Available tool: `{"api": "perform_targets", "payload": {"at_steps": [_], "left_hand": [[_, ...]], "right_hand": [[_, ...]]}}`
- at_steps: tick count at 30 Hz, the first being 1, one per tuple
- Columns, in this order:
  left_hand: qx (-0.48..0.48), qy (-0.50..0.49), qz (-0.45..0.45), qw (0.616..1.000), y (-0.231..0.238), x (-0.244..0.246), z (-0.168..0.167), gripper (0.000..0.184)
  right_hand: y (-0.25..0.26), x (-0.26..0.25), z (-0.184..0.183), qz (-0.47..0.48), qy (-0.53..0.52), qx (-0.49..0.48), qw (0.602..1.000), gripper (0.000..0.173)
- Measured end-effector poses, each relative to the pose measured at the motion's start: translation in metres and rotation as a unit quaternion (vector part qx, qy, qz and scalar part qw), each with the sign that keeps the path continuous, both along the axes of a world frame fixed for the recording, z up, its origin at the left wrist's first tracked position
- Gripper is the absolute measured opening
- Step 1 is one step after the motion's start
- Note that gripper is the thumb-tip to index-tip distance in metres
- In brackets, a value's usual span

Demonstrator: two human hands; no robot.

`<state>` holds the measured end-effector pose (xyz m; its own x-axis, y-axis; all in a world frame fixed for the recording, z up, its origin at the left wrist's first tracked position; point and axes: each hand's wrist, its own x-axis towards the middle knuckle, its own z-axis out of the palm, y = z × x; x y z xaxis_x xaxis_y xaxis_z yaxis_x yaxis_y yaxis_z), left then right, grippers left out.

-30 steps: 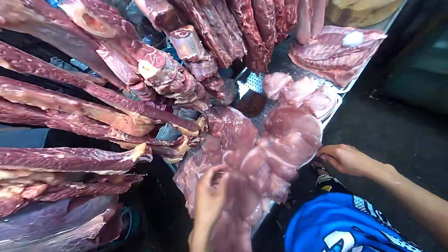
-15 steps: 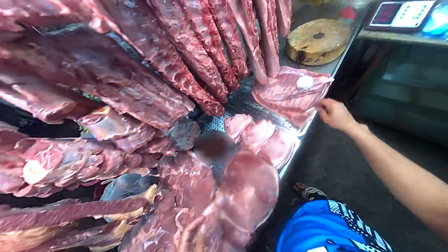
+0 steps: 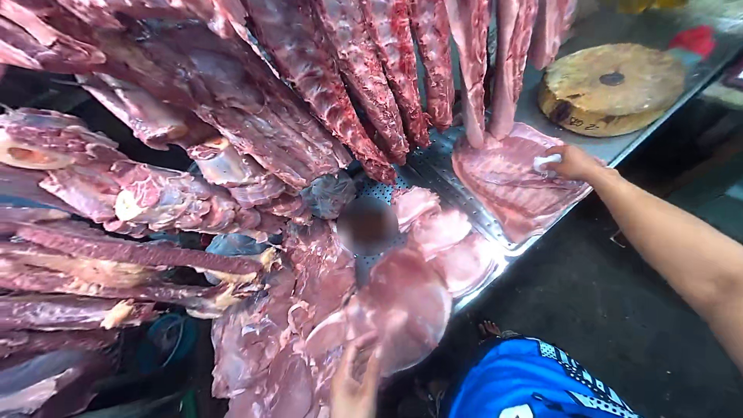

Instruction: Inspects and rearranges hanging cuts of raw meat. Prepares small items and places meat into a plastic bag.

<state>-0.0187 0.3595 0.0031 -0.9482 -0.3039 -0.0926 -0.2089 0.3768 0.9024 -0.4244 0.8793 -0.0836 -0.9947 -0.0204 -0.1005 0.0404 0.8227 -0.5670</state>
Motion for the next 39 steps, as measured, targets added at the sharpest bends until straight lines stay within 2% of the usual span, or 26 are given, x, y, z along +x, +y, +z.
{"api": "perform_targets", "payload": {"at_steps": [4, 7, 10, 12, 15, 18, 21, 24, 25, 27, 31, 33, 36, 39], "left_hand": [[-0.012, 0.039, 0.024, 0.999, 0.032, -0.017, 0.002, 0.024], [-0.019, 0.070, -0.030, 0.997, 0.073, -0.050, 0.007, 0.024], [-0.023, 0.065, -0.082, 0.994, 0.115, -0.084, 0.010, 0.025], [-0.011, 0.056, -0.084, 0.995, 0.131, -0.104, 0.011, 0.028], [0.044, 0.075, -0.034, 0.996, 0.140, -0.118, 0.006, 0.027], [0.068, 0.137, 0.072, 0.986, 0.132, -0.107, 0.000, 0.019], [0.043, 0.179, 0.154, 0.971, 0.110, -0.080, -0.002, 0.018], [-0.005, 0.190, 0.218, 0.957, 0.084, -0.044, -0.005, 0.017], [-0.027, 0.193, 0.238, 0.952, 0.075, -0.030, -0.007, 0.017], [-0.067, 0.200, 0.273, 0.939, 0.057, 0.000, -0.009, 0.017], [-0.110, 0.187, 0.328, 0.919, 0.027, 0.066, -0.010, 0.020], [-0.129, 0.186, 0.355, 0.907, 0.014, 0.104, -0.012, 0.021], [-0.197, 0.181, 0.387, 0.882, -0.008, 0.169, -0.015, 0.020], [-0.231, 0.184, 0.411, 0.862, -0.029, 0.248, -0.013, 0.021]], "right_hand": [[-0.038, 0.036, 0.034, -0.033, 0.050, -0.185, 0.981, 0.034], [-0.088, 0.075, 0.049, -0.021, 0.086, -0.295, 0.951, 0.036], [-0.145, 0.117, 0.057, 0.033, 0.113, -0.329, 0.937, 0.036], [-0.187, 0.146, 0.062, 0.086, 0.136, -0.338, 0.927, 0.035], [-0.241, 0.190, 0.072, 0.162, 0.156, -0.376, 0.899, 0.033], [-0.279, 0.215, 0.076, 0.233, 0.145, -0.437, 0.857, 0.024], [-0.310, 0.227, 0.077, 0.277, 0.078, -0.502, 0.816, 0.029], [-0.340, 0.243, 0.080, 0.338, -0.029, -0.505, 0.794, 0.055], [-0.350, 0.248, 0.079, 0.364, -0.065, -0.494, 0.787, 0.054], [-0.371, 0.264, 0.076, 0.403, -0.138, -0.481, 0.767, 0.039], [-0.413, 0.315, 0.072, 0.435, -0.276, -0.474, 0.714, 0.030], [-0.436, 0.350, 0.071, 0.463, -0.309, -0.454, 0.696, 0.031], [-0.471, 0.408, 0.073, 0.545, -0.359, -0.401, 0.643, 0.049], [-0.507, 0.481, 0.066, 0.582, -0.431, -0.367, 0.584, 0.033]]}}
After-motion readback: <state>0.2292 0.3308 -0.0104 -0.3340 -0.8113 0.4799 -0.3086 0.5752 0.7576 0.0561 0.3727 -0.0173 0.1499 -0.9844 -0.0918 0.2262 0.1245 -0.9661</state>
